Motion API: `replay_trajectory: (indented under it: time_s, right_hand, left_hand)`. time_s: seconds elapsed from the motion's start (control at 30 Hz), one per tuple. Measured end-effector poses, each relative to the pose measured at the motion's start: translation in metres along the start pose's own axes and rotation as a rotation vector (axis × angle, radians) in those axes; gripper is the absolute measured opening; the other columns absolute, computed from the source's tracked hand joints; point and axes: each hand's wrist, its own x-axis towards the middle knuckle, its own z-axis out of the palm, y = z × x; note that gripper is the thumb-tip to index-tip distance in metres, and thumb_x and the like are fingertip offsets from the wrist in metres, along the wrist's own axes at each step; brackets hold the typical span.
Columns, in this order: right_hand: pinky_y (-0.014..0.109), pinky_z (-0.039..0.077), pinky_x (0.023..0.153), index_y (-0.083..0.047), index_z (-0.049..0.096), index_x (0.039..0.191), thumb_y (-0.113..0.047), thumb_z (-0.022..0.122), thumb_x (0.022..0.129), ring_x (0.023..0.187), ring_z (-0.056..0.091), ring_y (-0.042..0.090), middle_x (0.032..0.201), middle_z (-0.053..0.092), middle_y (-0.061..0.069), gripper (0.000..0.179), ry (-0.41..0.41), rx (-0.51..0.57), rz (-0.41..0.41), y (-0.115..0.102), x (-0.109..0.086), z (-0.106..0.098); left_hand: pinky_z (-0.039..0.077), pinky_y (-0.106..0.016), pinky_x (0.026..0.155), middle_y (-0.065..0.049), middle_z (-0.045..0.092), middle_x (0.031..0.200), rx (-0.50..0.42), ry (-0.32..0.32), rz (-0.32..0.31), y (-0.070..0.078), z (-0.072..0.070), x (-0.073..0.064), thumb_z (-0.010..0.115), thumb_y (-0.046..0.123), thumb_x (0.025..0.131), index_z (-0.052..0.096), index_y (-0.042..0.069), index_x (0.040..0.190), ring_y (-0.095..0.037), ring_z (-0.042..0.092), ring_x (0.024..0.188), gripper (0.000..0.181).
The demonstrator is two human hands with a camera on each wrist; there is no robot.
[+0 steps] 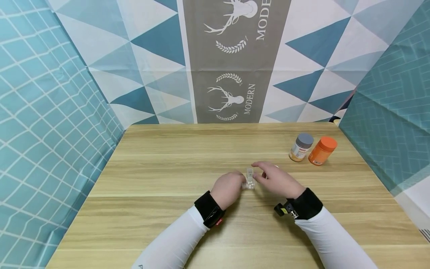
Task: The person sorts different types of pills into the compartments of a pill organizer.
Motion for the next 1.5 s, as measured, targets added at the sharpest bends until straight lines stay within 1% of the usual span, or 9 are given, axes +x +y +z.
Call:
replay_trajectory:
  time_s: [0.2, 0.37, 0.5, 0.67, 0.87, 1.03, 1.23, 1.43, 1.5]
  right_hand:
    - [0.049, 0.049, 0.088, 0.005, 0.046, 0.138, -0.019, 0.052, 0.1, 0.098, 0.059, 0.024, 0.133, 0.052, 0.023, 0.045, -0.057, -0.011, -0.014, 0.001, 0.001, 0.007]
    - [0.05, 0.045, 0.095, 0.005, 0.047, 0.138, -0.017, 0.051, 0.1, 0.111, 0.054, 0.027, 0.133, 0.053, 0.023, 0.044, -0.051, -0.062, -0.032, 0.003, 0.004, 0.011]
    - [0.047, 0.048, 0.092, 0.003, 0.058, 0.129, -0.014, 0.054, 0.098, 0.108, 0.056, 0.024, 0.124, 0.061, 0.018, 0.035, -0.012, -0.078, -0.058, 0.003, 0.006, 0.01]
    - [0.039, 0.053, 0.079, -0.004, 0.071, 0.108, -0.012, 0.06, 0.095, 0.091, 0.06, 0.015, 0.101, 0.069, 0.006, 0.019, 0.001, -0.114, -0.109, 0.0, 0.006, 0.009]
    - [0.03, 0.05, 0.065, -0.011, 0.071, 0.095, -0.013, 0.066, 0.09, 0.073, 0.054, 0.009, 0.089, 0.066, -0.001, 0.007, -0.01, -0.119, -0.112, -0.002, 0.005, 0.009]
    - [0.026, 0.045, 0.056, -0.014, 0.067, 0.093, -0.012, 0.066, 0.089, 0.063, 0.051, 0.007, 0.081, 0.063, -0.004, 0.004, -0.066, -0.094, -0.076, 0.0, 0.004, 0.011]
    - [0.026, 0.044, 0.054, -0.016, 0.064, 0.095, -0.015, 0.069, 0.088, 0.06, 0.05, 0.007, 0.079, 0.063, -0.004, 0.008, -0.112, -0.09, -0.033, 0.001, 0.004, 0.014]
    - [0.032, 0.051, 0.068, -0.009, 0.067, 0.115, -0.012, 0.069, 0.088, 0.077, 0.058, 0.011, 0.101, 0.069, 0.002, 0.027, -0.102, -0.108, -0.03, 0.002, 0.004, 0.016]
    - [0.034, 0.052, 0.071, -0.007, 0.066, 0.117, -0.012, 0.069, 0.088, 0.08, 0.059, 0.012, 0.104, 0.069, 0.004, 0.03, -0.098, -0.113, -0.034, 0.002, 0.004, 0.016]
  left_hand:
    - [0.054, -0.027, 0.064, 0.004, 0.071, 0.089, 0.011, 0.006, 0.01, 0.0, 0.003, 0.001, 0.064, 0.001, 0.086, 0.076, 0.013, 0.085, -0.011, 0.063, 0.075, 0.017]
    - [0.054, -0.028, 0.06, 0.004, 0.07, 0.08, 0.016, 0.012, -0.013, 0.001, 0.003, 0.002, 0.065, 0.004, 0.087, 0.073, 0.014, 0.08, -0.009, 0.061, 0.069, 0.016]
    - [0.052, -0.028, 0.059, 0.005, 0.069, 0.075, 0.01, 0.015, -0.017, 0.0, 0.005, 0.003, 0.066, 0.006, 0.086, 0.072, 0.015, 0.075, -0.008, 0.059, 0.065, 0.016]
    - [0.051, -0.028, 0.055, 0.006, 0.066, 0.072, 0.002, 0.02, -0.007, -0.001, 0.007, 0.003, 0.067, 0.007, 0.086, 0.069, 0.016, 0.071, -0.007, 0.055, 0.061, 0.017]
    - [0.05, -0.027, 0.054, 0.006, 0.065, 0.072, -0.001, 0.025, 0.003, -0.001, 0.006, 0.003, 0.068, 0.009, 0.086, 0.07, 0.015, 0.073, -0.007, 0.055, 0.061, 0.015]
    - [0.049, -0.026, 0.052, 0.007, 0.063, 0.069, 0.0, 0.022, 0.001, -0.001, 0.005, 0.004, 0.068, 0.007, 0.085, 0.069, 0.015, 0.072, -0.006, 0.053, 0.059, 0.015]
    - [0.047, -0.024, 0.051, 0.008, 0.061, 0.067, -0.003, 0.02, -0.003, 0.0, 0.005, 0.005, 0.067, 0.006, 0.084, 0.067, 0.016, 0.069, -0.005, 0.05, 0.057, 0.019]
    - [0.051, -0.026, 0.055, 0.006, 0.067, 0.072, 0.002, 0.011, -0.009, 0.001, 0.005, 0.005, 0.068, 0.008, 0.086, 0.071, 0.015, 0.074, -0.008, 0.056, 0.061, 0.014]
    - [0.051, -0.026, 0.055, 0.005, 0.068, 0.074, 0.003, 0.009, -0.011, 0.002, 0.004, 0.005, 0.068, 0.008, 0.086, 0.072, 0.015, 0.076, -0.008, 0.057, 0.062, 0.013]
